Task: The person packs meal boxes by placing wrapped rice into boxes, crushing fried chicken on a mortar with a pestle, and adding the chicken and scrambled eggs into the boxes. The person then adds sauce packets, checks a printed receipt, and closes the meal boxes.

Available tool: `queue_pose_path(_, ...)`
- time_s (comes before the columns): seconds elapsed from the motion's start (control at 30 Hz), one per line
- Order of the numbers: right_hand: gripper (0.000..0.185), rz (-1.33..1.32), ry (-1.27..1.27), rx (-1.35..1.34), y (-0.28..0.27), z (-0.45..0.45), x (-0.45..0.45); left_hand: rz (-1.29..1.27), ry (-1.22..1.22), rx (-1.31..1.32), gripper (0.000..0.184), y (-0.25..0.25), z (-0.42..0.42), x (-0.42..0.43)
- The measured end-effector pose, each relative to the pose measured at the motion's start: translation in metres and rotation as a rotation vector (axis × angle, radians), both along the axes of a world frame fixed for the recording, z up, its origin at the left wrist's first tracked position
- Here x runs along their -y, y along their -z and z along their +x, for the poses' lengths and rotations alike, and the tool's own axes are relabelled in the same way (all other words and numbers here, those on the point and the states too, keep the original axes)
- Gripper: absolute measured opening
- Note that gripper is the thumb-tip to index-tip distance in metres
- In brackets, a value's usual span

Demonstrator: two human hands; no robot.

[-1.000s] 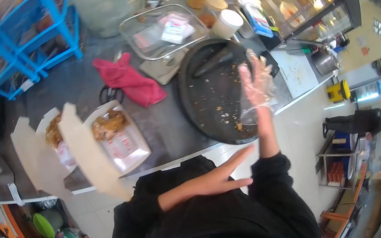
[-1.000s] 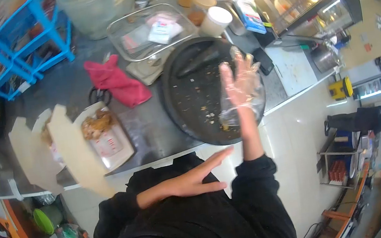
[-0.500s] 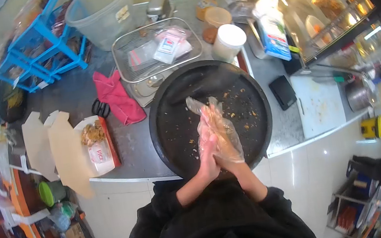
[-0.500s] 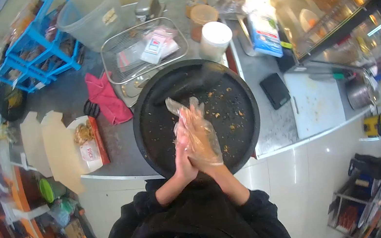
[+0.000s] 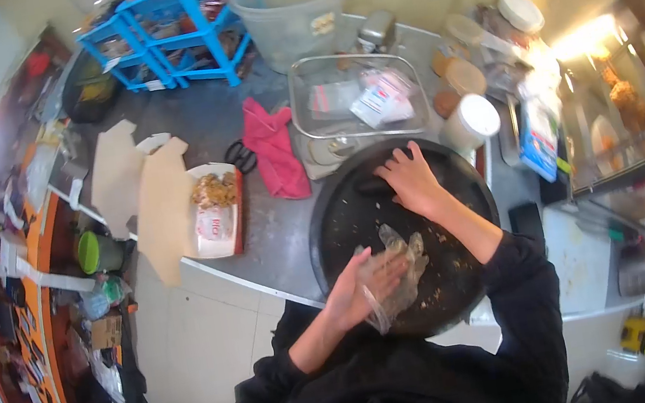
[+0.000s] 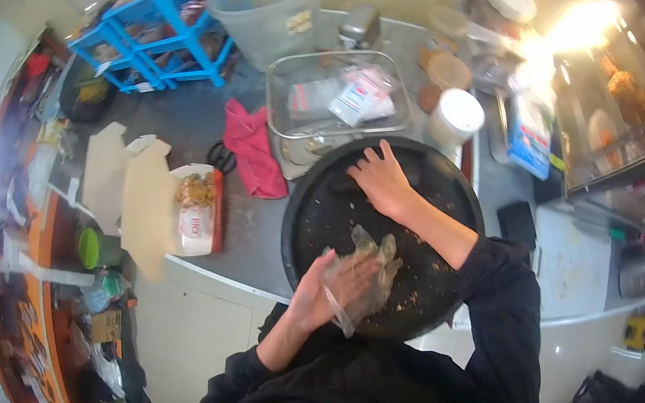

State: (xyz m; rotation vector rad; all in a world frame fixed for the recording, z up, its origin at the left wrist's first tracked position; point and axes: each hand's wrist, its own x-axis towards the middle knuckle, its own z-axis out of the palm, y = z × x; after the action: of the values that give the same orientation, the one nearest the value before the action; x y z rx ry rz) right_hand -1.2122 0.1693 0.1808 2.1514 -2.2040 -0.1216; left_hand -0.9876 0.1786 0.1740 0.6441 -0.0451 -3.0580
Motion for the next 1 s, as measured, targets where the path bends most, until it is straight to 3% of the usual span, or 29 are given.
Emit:
queue_pose_path(0.13, 0.053, 0.056, -0.149, -0.012, -0.007, -0.002, 0.005, -0.005, -0.119, 0.059, 0.054, 0.021, 0.007, 0.006)
queue_pose_path(0.23, 0.046, 0.043, -0.127, 0.138, -0.057, 0.013, -0.017, -0.126, -0.188, 0.227, 0.052, 0.033, -0.014, 0.013)
queue_pose_path(0.33, 0.045, 0.079, -0.092, 0.143, -0.056, 0.034, -0.046, -0.166, -0.229, 0.203, 0.051, 0.027, -0.030, 0.020)
queue_pose_path(0.47, 0.039, -0.055, 0.093, 0.148, -0.059, 0.071, -0.056, -0.234, -0.091, -0.182, 0.046, 0.011, 0.017, 0.015)
queue_pose_path(0.53, 0.030, -0.112, 0.218, 0.261, -0.074, 0.089, -0.049, -0.227, 0.179, -0.177, 0.046, -0.016, 0.068, 0.027)
queue_pose_path(0.6, 0.020, -0.213, 0.312, 0.257, -0.090, 0.117, -0.030, -0.055, 0.430, -0.227, 0.047, -0.021, 0.112, 0.048)
queue_pose_path(0.67, 0.016, -0.249, 0.301, 0.219, -0.100, 0.141, -0.003, -0.076, 0.434, -0.244, 0.049, -0.029, 0.143, 0.065)
queue_pose_path(0.73, 0.015, -0.173, 0.409, 0.325, -0.102, 0.170, 0.018, -0.115, 0.465, -0.332, 0.051, -0.004, 0.145, 0.077)
queue_pose_path(0.77, 0.015, -0.130, 0.484, 0.372, -0.104, 0.182, 0.021, -0.205, 0.492, -0.267, 0.054, 0.042, 0.128, 0.065)
queue_pose_path(0.87, 0.030, -0.224, 0.602, 0.202, -0.077, 0.192, -0.005, -0.352, 0.527, -0.309, 0.055, 0.007, 0.133, 0.093)
queue_pose_path(0.9, 0.052, -0.086, 0.628, -0.039, -0.073, 0.180, -0.020, -0.339, 0.513, -0.348, 0.055, 0.004, 0.136, 0.101)
queue_pose_path(0.93, 0.057, 0.047, 0.702, -0.113, -0.066, 0.163, -0.037, -0.333, 0.491, -0.378, 0.054, 0.002, 0.141, 0.111)
queue_pose_path(1.0, 0.062, 0.247, 0.776, -0.082, -0.052, 0.142, -0.061, -0.561, 0.438, -0.350, 0.053, 0.000, 0.143, 0.126)
